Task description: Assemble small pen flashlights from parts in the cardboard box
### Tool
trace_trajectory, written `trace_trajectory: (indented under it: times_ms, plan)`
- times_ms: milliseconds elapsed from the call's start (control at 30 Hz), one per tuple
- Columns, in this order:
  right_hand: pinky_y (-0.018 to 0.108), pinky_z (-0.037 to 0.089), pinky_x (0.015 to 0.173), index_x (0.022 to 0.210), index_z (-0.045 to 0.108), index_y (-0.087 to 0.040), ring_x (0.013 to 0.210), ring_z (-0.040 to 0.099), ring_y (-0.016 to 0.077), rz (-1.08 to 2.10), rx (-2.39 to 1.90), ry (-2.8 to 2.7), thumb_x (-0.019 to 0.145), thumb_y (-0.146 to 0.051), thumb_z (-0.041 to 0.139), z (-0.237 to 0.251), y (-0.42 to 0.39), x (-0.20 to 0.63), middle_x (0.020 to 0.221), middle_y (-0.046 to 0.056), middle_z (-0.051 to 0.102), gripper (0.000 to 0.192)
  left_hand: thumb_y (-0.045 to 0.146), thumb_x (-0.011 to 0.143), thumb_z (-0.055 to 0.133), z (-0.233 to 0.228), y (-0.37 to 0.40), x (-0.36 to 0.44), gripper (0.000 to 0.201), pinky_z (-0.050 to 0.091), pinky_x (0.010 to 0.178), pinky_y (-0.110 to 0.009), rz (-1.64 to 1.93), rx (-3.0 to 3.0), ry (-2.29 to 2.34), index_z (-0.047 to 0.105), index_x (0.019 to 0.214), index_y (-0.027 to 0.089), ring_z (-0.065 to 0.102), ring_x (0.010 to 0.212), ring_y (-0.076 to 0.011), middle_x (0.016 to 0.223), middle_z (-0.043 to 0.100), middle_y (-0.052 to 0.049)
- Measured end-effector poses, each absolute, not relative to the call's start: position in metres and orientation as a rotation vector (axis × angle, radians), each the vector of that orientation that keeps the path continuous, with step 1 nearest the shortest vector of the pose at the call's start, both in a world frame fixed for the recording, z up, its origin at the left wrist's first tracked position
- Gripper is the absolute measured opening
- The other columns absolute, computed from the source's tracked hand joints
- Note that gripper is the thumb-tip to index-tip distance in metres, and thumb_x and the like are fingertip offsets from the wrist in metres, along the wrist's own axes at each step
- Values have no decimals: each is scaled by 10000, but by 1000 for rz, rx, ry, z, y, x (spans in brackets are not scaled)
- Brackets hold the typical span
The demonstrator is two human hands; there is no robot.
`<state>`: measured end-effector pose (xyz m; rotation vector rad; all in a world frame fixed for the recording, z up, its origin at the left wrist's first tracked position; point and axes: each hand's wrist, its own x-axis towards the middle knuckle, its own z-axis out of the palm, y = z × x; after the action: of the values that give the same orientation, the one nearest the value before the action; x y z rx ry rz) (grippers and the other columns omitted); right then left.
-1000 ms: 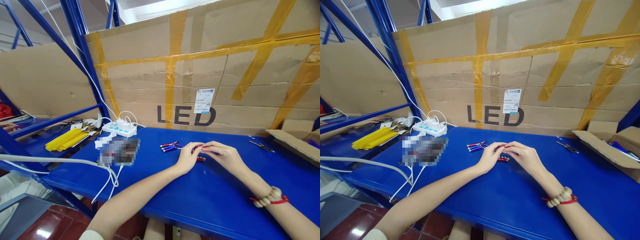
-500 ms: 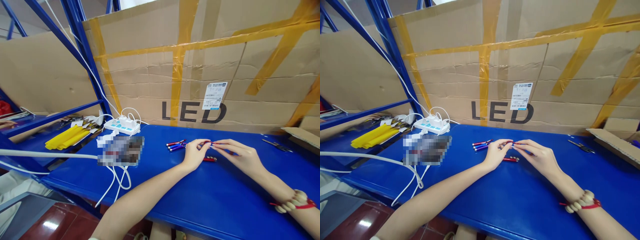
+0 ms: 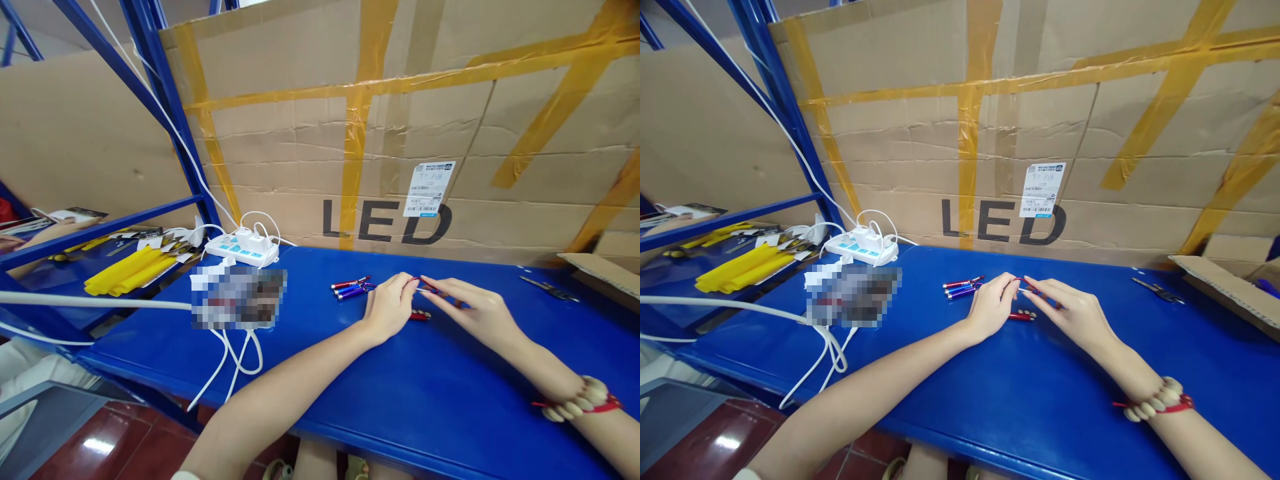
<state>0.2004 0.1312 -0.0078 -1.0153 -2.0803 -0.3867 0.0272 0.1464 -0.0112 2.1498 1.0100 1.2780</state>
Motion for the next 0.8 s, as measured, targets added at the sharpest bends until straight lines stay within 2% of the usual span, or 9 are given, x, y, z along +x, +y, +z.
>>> trace_trajectory:
  times_ms: [133,233,367,500,667,800]
  plan:
    - [195,446,506,1165,578,-178,518,515,71,-376,-1042,-2145,889,-338,456,-8,129,198,777,31,628,342,280,941,301,-10,146,25,253,408,634,-227,1204,2290,1051,533,872,205,566,774,-141,862,604,-13]
    - [192,427,481,1124,589,-148,518,516,83,-429,-1007,-2194,904,-335,417,-7,128,196,668,24,575,336,281,946,288,-11,147,26,259,410,637,-230,1173,2330,1046,529,887,207,567,782,-145,870,603,-12]
    - [214,450,514,1015,610,-136,581,581,117,-545,-992,-2232,919,-353,372,-9,130,197,737,61,612,337,282,948,293,-14,148,27,251,408,623,-227,1159,2368,1042,517,863,203,578,772,-149,847,610,-7]
    - [222,467,546,996,611,-133,630,612,140,-594,-951,-2217,920,-338,371,-12,133,200,784,78,633,325,303,946,296,-15,148,28,255,406,593,-234,1093,2416,1108,523,888,201,592,752,-173,822,615,-22]
    - [211,453,535,1033,612,-164,550,545,111,-446,-957,-2193,914,-309,395,-8,133,196,705,45,590,287,375,945,272,-16,149,29,323,424,601,-259,985,2442,1208,541,978,199,597,703,-201,767,604,-47]
    - [213,448,555,1072,598,-168,548,510,105,-352,-941,-2159,910,-282,409,-2,132,190,685,36,549,274,385,949,242,-15,150,27,327,425,605,-257,1005,2387,1152,511,1023,214,606,748,-206,814,618,-41]
